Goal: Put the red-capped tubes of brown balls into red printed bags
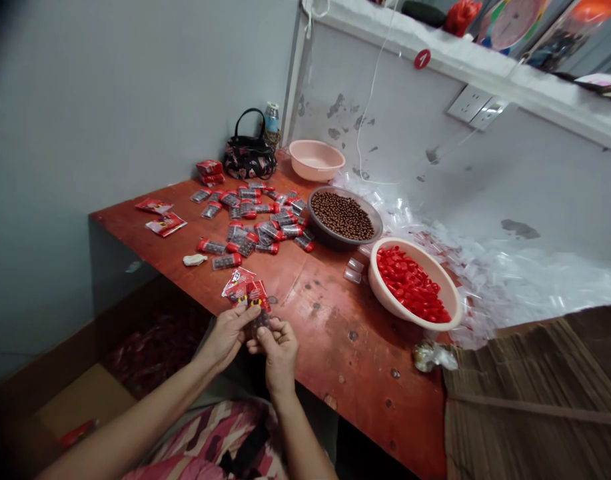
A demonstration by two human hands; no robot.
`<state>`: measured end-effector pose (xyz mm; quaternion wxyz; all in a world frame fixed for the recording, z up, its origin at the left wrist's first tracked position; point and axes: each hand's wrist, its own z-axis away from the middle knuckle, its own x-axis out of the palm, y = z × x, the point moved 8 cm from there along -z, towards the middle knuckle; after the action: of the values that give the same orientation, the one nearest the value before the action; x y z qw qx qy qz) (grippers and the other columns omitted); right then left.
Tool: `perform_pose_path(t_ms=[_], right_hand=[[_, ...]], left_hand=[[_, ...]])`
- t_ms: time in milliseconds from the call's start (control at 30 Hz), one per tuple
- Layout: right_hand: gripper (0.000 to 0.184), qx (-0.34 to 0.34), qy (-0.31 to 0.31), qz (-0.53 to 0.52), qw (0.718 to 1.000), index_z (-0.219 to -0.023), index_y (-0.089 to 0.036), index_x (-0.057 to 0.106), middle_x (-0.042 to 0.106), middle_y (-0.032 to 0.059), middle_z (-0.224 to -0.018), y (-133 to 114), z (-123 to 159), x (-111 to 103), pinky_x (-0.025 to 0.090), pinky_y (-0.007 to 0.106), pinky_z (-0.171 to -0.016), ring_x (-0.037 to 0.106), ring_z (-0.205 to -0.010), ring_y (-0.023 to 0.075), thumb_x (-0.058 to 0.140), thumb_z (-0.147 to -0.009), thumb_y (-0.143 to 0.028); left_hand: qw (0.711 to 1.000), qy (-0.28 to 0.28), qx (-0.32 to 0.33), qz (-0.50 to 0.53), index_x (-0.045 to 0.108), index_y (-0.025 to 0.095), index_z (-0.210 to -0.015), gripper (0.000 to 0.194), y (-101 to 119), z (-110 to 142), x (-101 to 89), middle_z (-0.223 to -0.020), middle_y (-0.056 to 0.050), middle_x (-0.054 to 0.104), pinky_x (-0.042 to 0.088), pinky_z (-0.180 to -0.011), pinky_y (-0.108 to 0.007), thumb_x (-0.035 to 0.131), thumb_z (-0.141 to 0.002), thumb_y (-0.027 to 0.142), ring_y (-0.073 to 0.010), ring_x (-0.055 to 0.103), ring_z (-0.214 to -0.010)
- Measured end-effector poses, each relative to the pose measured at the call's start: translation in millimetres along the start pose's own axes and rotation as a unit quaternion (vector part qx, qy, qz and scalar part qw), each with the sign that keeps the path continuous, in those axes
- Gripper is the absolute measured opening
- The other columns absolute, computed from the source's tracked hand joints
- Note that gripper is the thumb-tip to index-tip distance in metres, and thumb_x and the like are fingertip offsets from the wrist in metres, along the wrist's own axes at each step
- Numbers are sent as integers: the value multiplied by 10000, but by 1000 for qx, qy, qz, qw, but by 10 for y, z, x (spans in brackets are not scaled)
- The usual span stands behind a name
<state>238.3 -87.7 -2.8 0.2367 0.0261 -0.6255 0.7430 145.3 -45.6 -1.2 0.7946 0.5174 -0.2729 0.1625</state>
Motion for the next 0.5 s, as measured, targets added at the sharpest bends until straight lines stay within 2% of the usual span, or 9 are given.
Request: perform_pose_path(t_ms=[167,333,500], right_hand=[[171,-70,1,84,994,-775,-161,543,632,-1,-675,-147,34,-2,519,217,-513,605,-545,119,654,-674,-243],[183,-2,6,-9,1000,-775,-147,520,623,-14,-604,-30,-35,-32,489,178,-433,584,-450,90,642,-691,-256],[240,39,-57,-42,997,-759,-153,475,607,-36,-509,38,-129,58,464,160,-393,574,-396,92,670,-653,-244]], left_hand=[[998,45,37,-20,595,122,-664,206,6,-2,-53,-564,17,549,354,-428,-200,679,-600,300,-87,478,-466],[999,47,23,-14,590,109,-622,220,-161,59,-25,-518,25,500,316,-404,-183,651,-634,320,-61,417,-437],[1000,-1,-4,10,577,106,-595,224,-147,116,-1,-515,17,499,347,-423,-205,647,-647,313,-70,423,-439]])
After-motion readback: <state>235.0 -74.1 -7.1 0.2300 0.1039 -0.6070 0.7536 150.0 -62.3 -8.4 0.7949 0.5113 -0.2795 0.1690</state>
